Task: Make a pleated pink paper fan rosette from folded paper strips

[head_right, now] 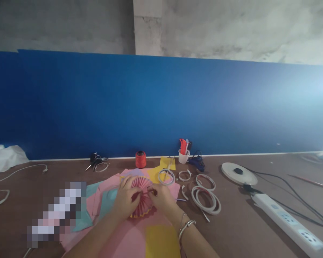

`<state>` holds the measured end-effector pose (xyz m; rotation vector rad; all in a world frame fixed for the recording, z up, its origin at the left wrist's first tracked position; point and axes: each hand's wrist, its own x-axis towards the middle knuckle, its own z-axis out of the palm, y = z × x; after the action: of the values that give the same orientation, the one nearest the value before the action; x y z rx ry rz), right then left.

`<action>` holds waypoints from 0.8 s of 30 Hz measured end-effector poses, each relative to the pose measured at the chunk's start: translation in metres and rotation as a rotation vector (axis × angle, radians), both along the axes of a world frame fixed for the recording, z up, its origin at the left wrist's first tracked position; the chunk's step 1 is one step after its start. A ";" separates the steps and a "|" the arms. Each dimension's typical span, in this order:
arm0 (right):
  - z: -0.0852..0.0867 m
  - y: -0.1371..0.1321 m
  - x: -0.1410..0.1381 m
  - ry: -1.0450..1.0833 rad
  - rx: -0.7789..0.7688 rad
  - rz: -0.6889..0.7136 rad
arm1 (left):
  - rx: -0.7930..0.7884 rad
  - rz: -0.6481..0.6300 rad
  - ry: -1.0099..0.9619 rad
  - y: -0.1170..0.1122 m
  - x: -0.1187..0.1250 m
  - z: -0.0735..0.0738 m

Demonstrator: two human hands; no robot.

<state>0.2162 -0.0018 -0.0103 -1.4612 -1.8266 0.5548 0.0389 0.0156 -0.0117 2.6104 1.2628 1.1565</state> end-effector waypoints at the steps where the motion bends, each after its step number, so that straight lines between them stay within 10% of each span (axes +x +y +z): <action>1: 0.000 0.000 0.001 -0.040 0.006 0.012 | 0.004 0.003 0.003 0.001 0.000 -0.002; 24: 0.005 0.001 0.018 -0.410 0.051 -0.173 | -0.081 0.138 -0.038 0.008 -0.006 -0.008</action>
<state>0.2342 -0.0012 -0.0056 -1.7737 -1.9735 0.1250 0.0332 0.0239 -0.0193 2.4665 1.4707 1.1411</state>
